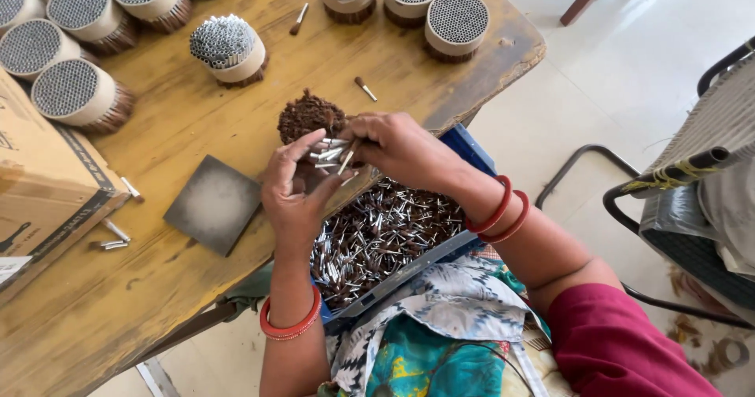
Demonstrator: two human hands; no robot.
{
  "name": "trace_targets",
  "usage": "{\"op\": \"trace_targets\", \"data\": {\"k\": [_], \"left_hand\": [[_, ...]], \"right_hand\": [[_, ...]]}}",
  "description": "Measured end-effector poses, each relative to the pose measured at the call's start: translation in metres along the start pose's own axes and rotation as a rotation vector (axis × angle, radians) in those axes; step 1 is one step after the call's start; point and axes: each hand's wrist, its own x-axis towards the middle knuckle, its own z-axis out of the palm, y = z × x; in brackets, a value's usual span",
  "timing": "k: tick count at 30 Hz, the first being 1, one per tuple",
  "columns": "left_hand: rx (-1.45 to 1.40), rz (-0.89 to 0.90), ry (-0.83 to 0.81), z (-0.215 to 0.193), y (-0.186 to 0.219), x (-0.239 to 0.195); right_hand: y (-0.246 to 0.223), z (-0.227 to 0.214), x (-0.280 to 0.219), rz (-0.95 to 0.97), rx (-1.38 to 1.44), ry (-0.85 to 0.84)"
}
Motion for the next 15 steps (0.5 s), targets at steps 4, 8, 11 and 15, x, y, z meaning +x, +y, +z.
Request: {"op": "trace_targets", "data": {"k": [4,8,11,15], "left_hand": [[-0.021,0.063,0.018,-0.007,-0.006,-0.004],[-0.019,-0.079,0.079,-0.012,-0.012,-0.007],[-0.127,-0.078,0.109,-0.011,-0.016,-0.007],[-0.075,-0.103,0.128,-0.012,-0.014,-0.007]], "right_hand": [[-0.004,0.018,0.0,-0.275,-0.147,0.043],[-0.013,0.022,-0.004,-0.213,-0.255,0.021],[-0.019,0.022,-0.007,-0.269,-0.186,0.054],[-0.017,0.033,-0.008,0.056,0.38,0.049]]}}
